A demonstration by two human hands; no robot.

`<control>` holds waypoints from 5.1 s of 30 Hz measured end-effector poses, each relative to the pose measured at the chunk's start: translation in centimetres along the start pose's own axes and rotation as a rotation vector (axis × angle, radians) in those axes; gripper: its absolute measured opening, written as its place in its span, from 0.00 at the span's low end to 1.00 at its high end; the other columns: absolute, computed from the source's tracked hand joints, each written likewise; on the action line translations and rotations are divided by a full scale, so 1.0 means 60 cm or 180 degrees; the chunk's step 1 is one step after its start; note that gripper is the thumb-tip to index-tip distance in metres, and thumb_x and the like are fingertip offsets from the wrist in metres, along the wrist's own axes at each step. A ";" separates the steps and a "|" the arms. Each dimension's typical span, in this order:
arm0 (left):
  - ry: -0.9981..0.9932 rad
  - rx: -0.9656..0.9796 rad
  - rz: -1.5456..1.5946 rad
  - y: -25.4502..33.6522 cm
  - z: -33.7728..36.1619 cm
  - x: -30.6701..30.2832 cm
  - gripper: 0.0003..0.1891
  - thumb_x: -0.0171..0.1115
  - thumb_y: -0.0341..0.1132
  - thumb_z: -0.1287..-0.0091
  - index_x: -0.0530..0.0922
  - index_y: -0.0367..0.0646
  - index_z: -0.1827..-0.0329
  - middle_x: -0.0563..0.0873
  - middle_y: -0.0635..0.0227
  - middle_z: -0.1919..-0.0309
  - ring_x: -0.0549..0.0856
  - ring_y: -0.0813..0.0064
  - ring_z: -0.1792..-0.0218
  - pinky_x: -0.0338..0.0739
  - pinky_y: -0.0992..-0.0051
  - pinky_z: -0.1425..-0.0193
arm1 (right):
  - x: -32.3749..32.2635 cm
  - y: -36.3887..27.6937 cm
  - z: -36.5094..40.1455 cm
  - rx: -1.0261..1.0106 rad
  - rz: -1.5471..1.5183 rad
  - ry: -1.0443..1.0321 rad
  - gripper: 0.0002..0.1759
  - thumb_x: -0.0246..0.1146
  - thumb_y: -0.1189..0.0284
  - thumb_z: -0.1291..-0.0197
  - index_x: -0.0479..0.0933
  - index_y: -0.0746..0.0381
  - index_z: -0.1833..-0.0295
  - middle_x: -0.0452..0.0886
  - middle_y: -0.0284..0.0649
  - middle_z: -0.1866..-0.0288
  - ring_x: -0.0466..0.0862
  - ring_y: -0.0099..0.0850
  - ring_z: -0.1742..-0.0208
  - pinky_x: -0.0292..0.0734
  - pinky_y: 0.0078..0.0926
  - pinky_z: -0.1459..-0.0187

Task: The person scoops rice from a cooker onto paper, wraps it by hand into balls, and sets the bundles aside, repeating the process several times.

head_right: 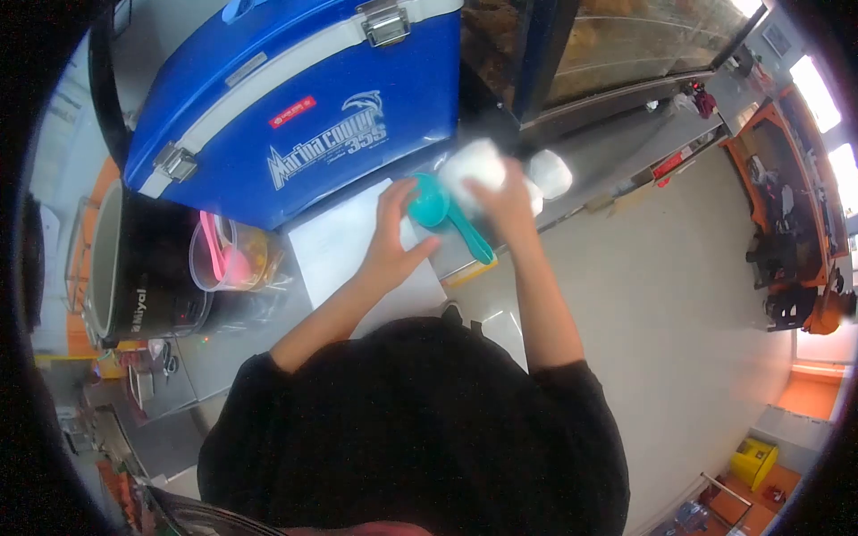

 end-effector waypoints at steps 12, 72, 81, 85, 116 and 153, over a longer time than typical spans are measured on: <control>-0.0721 -0.0820 -0.3751 -0.255 0.147 -0.148 0.33 0.49 0.54 0.28 0.58 0.55 0.22 0.55 0.70 0.21 0.53 0.62 0.21 0.44 0.32 0.27 | 0.104 0.029 -0.106 -0.1375 0.4063 -0.0091 0.35 0.69 0.48 0.49 0.75 0.59 0.41 0.80 0.46 0.43 0.75 0.49 0.41 0.67 0.46 0.40; 0.3210 0.0669 -0.3190 -0.164 0.730 -1.012 0.39 0.50 0.58 0.30 0.50 0.49 0.22 0.48 0.57 0.24 0.55 0.45 0.25 0.39 0.40 0.23 | 1.459 -0.484 0.426 -0.4343 0.5474 -0.4796 0.30 0.56 0.80 0.39 0.71 0.51 0.30 0.84 0.41 0.68 0.87 0.41 0.59 0.83 0.40 0.57; 0.2491 0.0689 -0.2131 -0.148 0.708 -1.004 0.35 0.55 0.53 0.31 0.55 0.50 0.26 0.56 0.59 0.28 0.60 0.49 0.29 0.44 0.44 0.24 | 1.324 -0.581 0.418 -0.3414 0.7215 -0.4114 0.26 0.58 0.75 0.38 0.74 0.49 0.33 0.82 0.39 0.66 0.86 0.32 0.67 0.81 0.33 0.67; 0.1959 0.0219 -0.0270 -0.172 0.689 -1.005 0.33 0.57 0.51 0.32 0.58 0.50 0.28 0.60 0.60 0.30 0.62 0.50 0.30 0.47 0.46 0.24 | 1.328 -0.510 0.449 -0.3863 0.6510 -0.4615 0.28 0.60 0.77 0.39 0.72 0.58 0.32 0.84 0.42 0.62 0.88 0.36 0.62 0.84 0.32 0.64; 0.1492 -0.0824 0.1442 -0.216 0.684 -1.001 0.29 0.62 0.47 0.33 0.64 0.52 0.31 0.68 0.62 0.33 0.67 0.55 0.33 0.53 0.51 0.25 | 1.462 -0.608 0.388 -0.5730 0.5979 -0.4073 0.14 0.62 0.74 0.40 0.86 0.48 0.52 0.85 0.38 0.70 0.87 0.33 0.66 0.82 0.29 0.65; 0.2357 0.0735 -0.3392 -0.091 0.660 -1.051 0.34 0.55 0.54 0.31 0.59 0.51 0.26 0.59 0.60 0.28 0.63 0.51 0.29 0.49 0.46 0.23 | 1.508 -0.513 0.454 -0.3732 0.4242 -0.4653 0.39 0.61 0.80 0.43 0.65 0.45 0.25 0.85 0.45 0.62 0.86 0.40 0.67 0.83 0.39 0.60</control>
Point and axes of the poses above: each hand's wrist, its own z-axis away from the middle knuckle, its own x-axis out of the palm, y = z × x, the point moved 10 cm from there along -z, towards the middle knuckle
